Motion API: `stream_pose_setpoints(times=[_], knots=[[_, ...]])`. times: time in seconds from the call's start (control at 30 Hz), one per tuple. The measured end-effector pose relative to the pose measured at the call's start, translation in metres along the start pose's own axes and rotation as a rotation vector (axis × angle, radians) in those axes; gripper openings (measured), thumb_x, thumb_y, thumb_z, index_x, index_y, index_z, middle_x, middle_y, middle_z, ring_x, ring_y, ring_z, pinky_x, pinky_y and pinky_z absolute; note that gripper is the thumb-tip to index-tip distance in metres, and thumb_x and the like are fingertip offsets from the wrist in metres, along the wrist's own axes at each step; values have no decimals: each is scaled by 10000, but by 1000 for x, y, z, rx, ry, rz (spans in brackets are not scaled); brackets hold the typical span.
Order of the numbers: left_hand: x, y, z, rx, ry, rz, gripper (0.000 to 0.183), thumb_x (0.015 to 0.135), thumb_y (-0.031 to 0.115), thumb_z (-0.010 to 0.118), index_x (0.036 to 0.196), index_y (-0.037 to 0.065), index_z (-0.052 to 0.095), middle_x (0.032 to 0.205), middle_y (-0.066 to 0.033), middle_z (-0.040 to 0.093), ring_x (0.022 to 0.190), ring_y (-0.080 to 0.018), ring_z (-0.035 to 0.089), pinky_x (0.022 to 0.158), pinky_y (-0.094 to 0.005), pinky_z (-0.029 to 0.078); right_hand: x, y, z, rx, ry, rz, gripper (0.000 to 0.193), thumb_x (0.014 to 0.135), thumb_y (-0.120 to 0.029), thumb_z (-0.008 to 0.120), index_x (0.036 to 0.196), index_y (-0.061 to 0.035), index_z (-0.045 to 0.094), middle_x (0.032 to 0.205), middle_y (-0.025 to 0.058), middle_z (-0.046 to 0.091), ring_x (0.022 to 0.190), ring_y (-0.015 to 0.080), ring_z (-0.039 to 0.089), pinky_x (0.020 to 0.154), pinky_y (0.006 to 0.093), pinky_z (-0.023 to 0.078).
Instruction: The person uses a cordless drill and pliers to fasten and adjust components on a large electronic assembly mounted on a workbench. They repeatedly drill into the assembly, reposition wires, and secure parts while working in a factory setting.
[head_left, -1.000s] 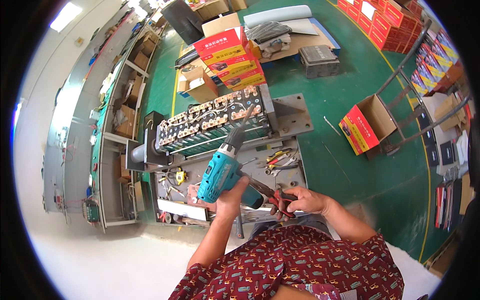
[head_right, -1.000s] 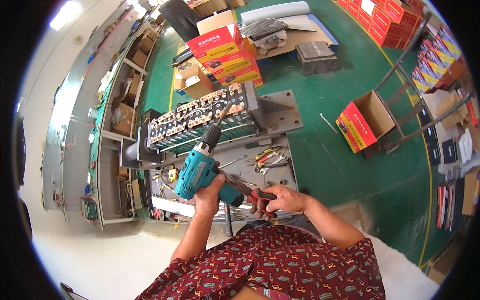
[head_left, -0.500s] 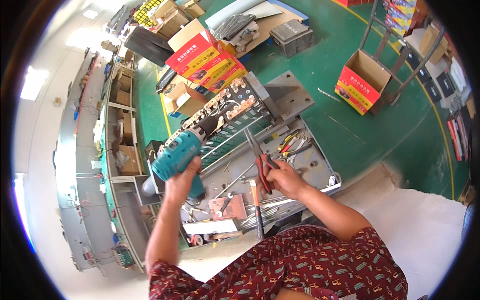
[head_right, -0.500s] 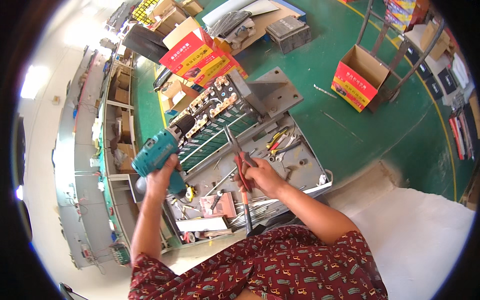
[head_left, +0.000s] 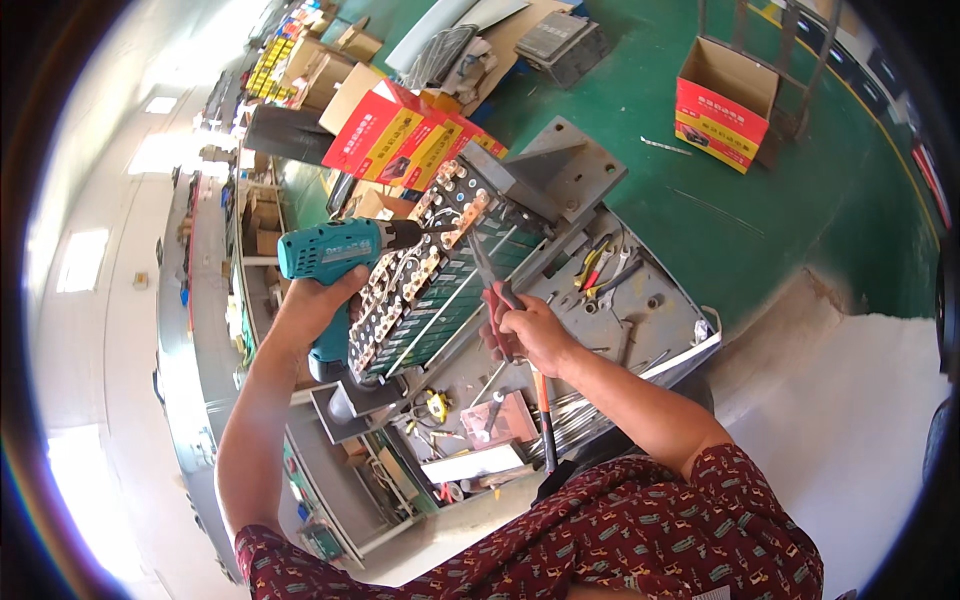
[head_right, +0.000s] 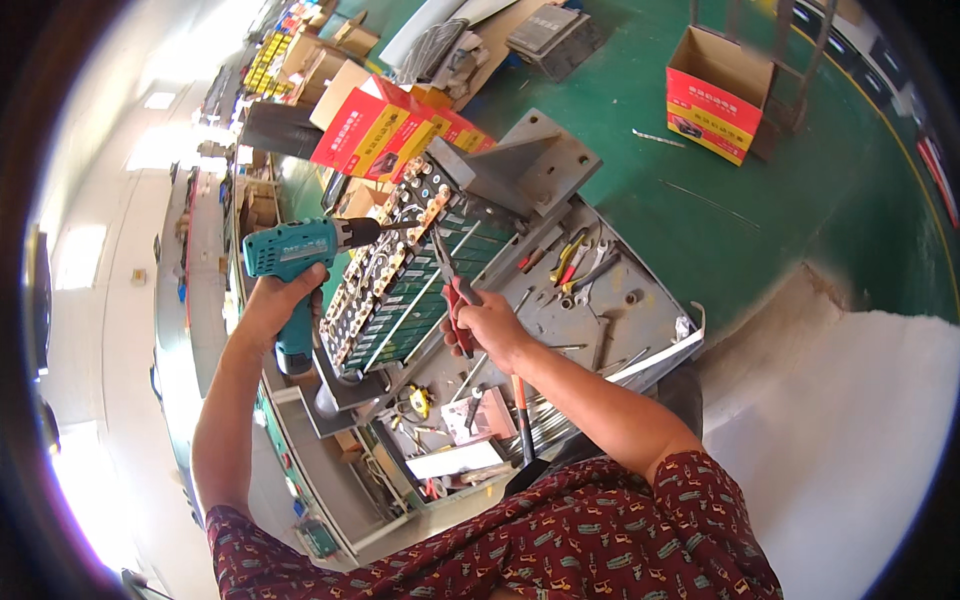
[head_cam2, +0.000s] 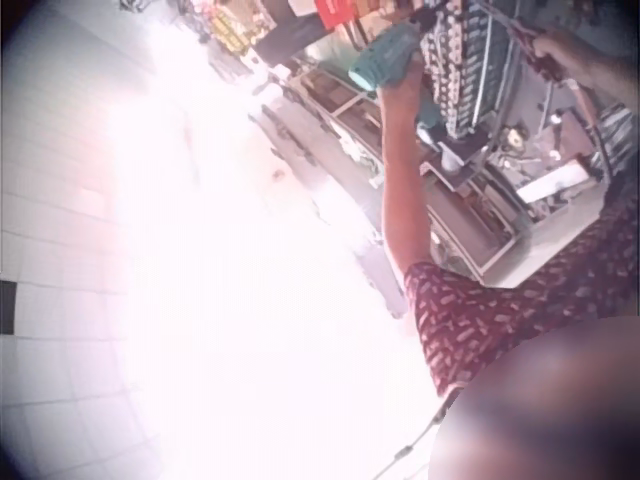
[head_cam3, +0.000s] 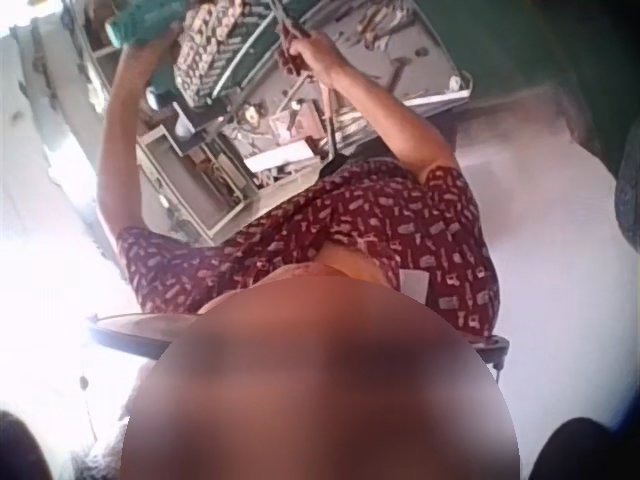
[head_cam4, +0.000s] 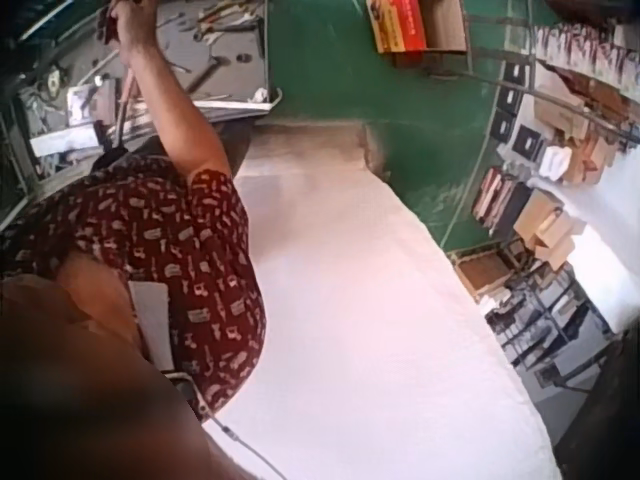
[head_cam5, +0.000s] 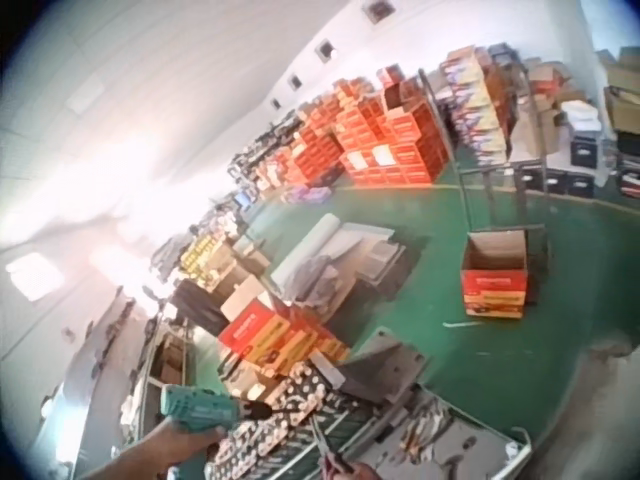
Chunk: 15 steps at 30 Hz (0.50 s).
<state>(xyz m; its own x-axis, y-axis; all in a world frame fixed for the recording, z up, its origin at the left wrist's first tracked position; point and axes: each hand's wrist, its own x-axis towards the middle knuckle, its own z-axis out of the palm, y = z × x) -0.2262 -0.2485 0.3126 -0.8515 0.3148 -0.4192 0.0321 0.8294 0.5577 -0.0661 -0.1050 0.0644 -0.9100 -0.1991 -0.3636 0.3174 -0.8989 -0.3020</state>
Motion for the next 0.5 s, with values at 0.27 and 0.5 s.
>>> stream_pose_setpoints(times=[0.27,0.5], knots=[[29,33,-17,121,-160,21,421,879,353,826,1101,39,653,919,-53,690,685,-144,645,606,-319,550,14,25,15,35,70,-118,323,915,-92,540,1237,-73,566,890,92,654,713,191,648,598,371,536],[45,56,-26,315,-131,-39,410,860,375,823,1063,52,671,841,-42,673,684,-152,651,613,-310,552,15,34,36,72,114,-149,143,906,-87,538,1044,-71,572,899,84,636,733,171,632,620,367,527]])
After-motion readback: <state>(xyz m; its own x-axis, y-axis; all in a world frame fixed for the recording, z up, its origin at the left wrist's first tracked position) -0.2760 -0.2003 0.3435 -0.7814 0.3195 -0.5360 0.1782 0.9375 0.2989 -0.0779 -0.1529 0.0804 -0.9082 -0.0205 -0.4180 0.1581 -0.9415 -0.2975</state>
